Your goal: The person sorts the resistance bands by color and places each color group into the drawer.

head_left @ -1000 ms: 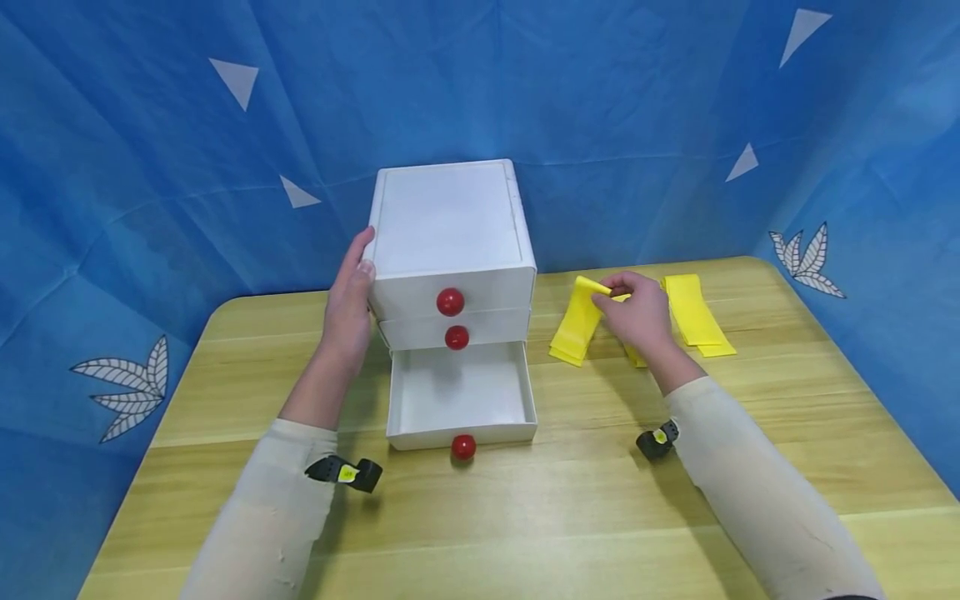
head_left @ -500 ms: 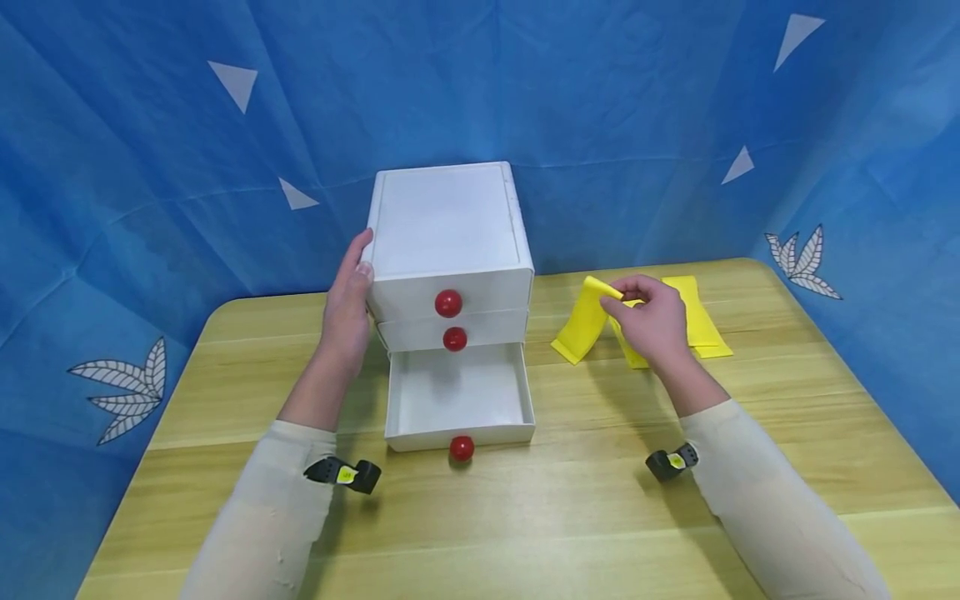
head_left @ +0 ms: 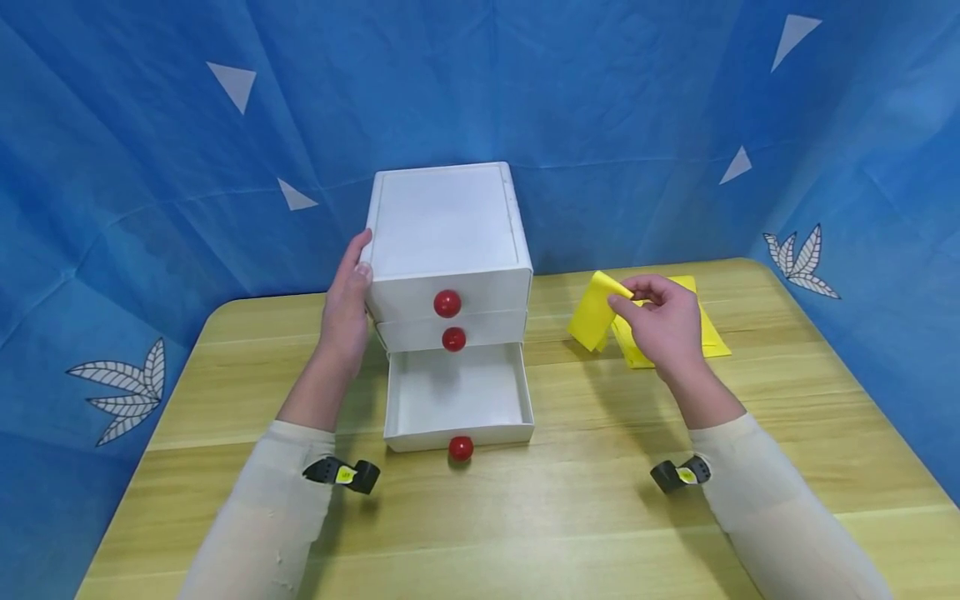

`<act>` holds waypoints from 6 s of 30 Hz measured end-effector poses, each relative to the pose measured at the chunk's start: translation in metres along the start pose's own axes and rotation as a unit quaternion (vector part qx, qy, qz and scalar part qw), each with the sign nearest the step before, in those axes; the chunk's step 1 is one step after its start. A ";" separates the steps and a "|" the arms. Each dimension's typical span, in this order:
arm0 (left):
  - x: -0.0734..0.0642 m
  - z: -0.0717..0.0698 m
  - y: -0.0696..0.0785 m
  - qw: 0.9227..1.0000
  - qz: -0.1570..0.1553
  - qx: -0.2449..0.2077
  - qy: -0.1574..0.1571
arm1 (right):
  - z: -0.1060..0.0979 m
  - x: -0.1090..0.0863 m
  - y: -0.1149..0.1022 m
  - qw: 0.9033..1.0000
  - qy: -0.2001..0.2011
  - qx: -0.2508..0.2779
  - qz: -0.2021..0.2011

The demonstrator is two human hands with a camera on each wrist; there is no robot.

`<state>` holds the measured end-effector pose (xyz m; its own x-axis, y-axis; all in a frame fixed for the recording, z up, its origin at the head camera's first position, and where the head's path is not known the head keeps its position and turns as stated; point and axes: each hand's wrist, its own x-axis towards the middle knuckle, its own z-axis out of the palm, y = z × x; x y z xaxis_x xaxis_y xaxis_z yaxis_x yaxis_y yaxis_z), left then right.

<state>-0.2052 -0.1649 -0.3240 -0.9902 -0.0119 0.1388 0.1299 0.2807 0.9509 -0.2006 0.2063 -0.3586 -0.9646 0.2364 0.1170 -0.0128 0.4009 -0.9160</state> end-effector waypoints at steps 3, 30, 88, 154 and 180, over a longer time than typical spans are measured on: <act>0.001 -0.001 -0.001 1.000 -0.002 0.001 0.002 | -0.002 -0.005 -0.005 1.000 0.001 0.020 -0.012; 0.001 0.000 -0.001 1.000 -0.007 -0.005 0.002 | 0.017 -0.068 -0.060 0.973 -0.054 0.197 -0.104; 0.000 -0.001 -0.001 1.000 0.021 -0.007 0.005 | 0.156 -0.102 -0.041 0.985 -0.123 0.051 -0.106; 0.000 -0.001 -0.003 1.000 0.009 -0.004 0.005 | 0.068 -0.044 0.020 0.979 -0.042 -0.129 -0.151; 0.001 0.000 -0.002 1.000 0.020 -0.004 -0.002 | -0.008 0.006 0.048 0.980 0.013 -0.177 -0.090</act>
<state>-0.2063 -0.1657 -0.3262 -0.9843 0.0030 0.1766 0.1707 0.2726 0.9469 -0.2044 0.2342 -0.3989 -0.9480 0.1534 0.2788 -0.0866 0.7188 -0.6898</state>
